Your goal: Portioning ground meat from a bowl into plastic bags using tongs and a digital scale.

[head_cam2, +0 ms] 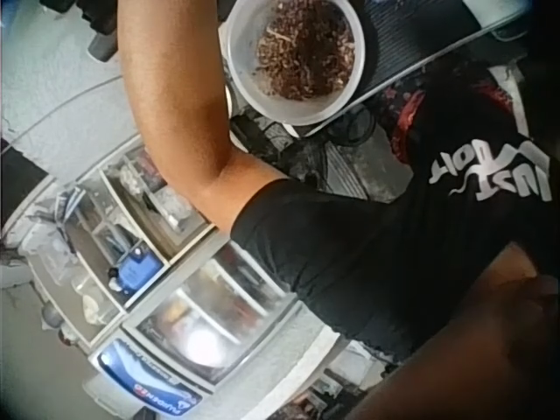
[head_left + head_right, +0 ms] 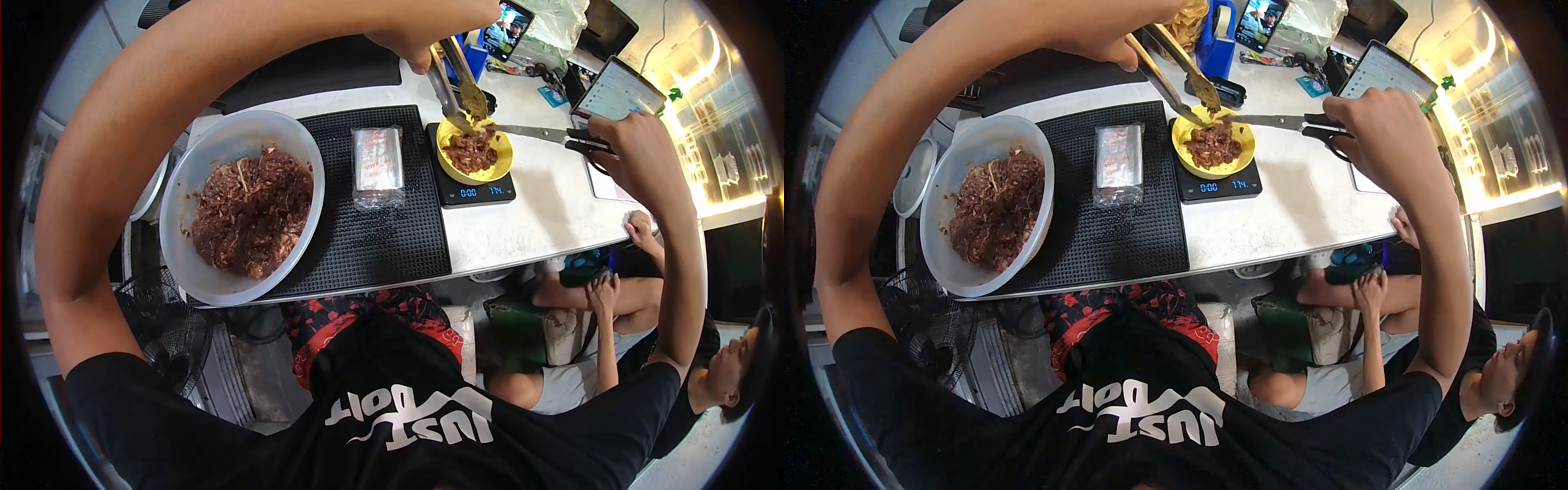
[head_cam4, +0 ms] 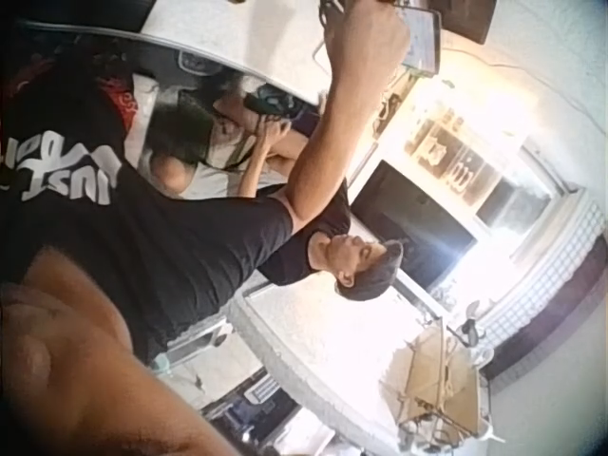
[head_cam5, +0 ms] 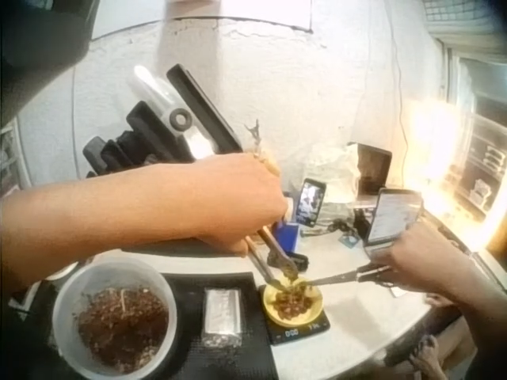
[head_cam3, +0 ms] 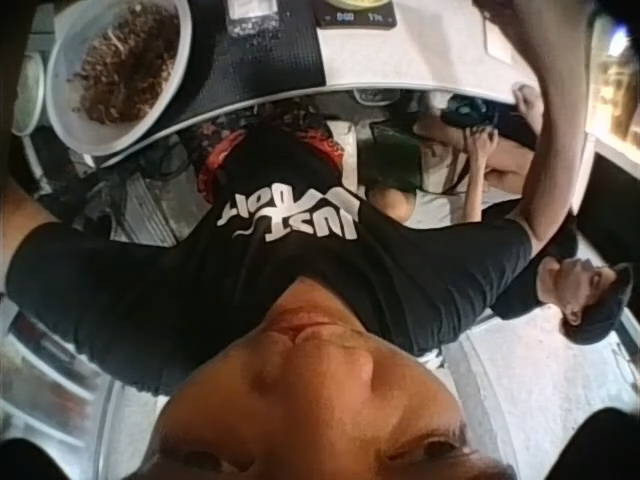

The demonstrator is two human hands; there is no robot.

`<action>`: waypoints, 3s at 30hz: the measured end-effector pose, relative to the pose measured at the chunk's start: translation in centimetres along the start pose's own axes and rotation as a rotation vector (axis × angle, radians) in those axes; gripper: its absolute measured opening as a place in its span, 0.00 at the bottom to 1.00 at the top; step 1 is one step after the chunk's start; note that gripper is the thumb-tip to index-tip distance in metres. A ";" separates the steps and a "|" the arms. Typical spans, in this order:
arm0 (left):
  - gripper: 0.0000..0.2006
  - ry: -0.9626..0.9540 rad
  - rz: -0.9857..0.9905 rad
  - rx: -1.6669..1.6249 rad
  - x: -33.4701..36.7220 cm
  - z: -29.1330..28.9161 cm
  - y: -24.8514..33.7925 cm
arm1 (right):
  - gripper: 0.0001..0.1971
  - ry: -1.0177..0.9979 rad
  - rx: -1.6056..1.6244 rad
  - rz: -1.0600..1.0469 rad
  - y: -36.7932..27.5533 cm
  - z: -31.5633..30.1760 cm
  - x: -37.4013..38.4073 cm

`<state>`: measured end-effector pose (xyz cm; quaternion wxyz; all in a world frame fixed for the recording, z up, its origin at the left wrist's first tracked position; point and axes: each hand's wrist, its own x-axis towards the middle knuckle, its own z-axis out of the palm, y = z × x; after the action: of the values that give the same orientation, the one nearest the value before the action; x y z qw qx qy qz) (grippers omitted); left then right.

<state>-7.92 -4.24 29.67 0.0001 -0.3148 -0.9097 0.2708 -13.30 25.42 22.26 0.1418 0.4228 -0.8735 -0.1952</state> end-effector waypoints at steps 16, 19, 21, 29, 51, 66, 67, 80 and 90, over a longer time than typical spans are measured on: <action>0.13 -0.025 -0.045 -0.020 -0.7 -0.9 0.6 | 0.10 -0.067 0.097 0.072 -2.1 0.4 -0.6; 0.13 0.028 -0.039 0.036 -1.1 -0.3 0.6 | 0.10 -0.079 0.101 0.092 -1.4 -0.2 -0.9; 0.13 0.040 -0.049 0.056 -1.2 -0.1 0.6 | 0.11 -0.086 0.115 0.098 -1.0 -0.7 -1.1; 0.14 -0.026 -0.062 -0.013 -0.7 -0.3 0.4 | 0.12 -0.203 0.242 0.066 -2.3 2.1 -0.7; 0.14 -0.008 -0.097 0.013 -1.5 -0.6 0.4 | 0.12 -0.058 0.296 0.186 0.7 -1.4 -1.8; 0.13 -0.002 -0.070 -0.013 -1.3 0.3 0.0 | 0.11 -0.091 0.286 0.222 -0.1 -2.1 -1.9; 0.13 -0.003 -0.061 -0.028 -1.4 0.3 0.0 | 0.11 -0.089 0.309 0.222 -0.1 -2.1 -1.8; 0.12 0.018 -0.108 -0.009 -0.9 0.4 0.1 | 0.18 -0.115 0.358 0.108 -1.4 2.6 -0.3; 0.12 0.165 -0.062 -0.014 -0.8 1.6 0.1 | 0.20 -0.101 0.366 0.103 -0.7 3.1 -0.4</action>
<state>-7.46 -5.40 28.39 0.0811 -0.3075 -0.9178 0.2375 -13.93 26.03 19.15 0.0281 0.3860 -0.9209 -0.0466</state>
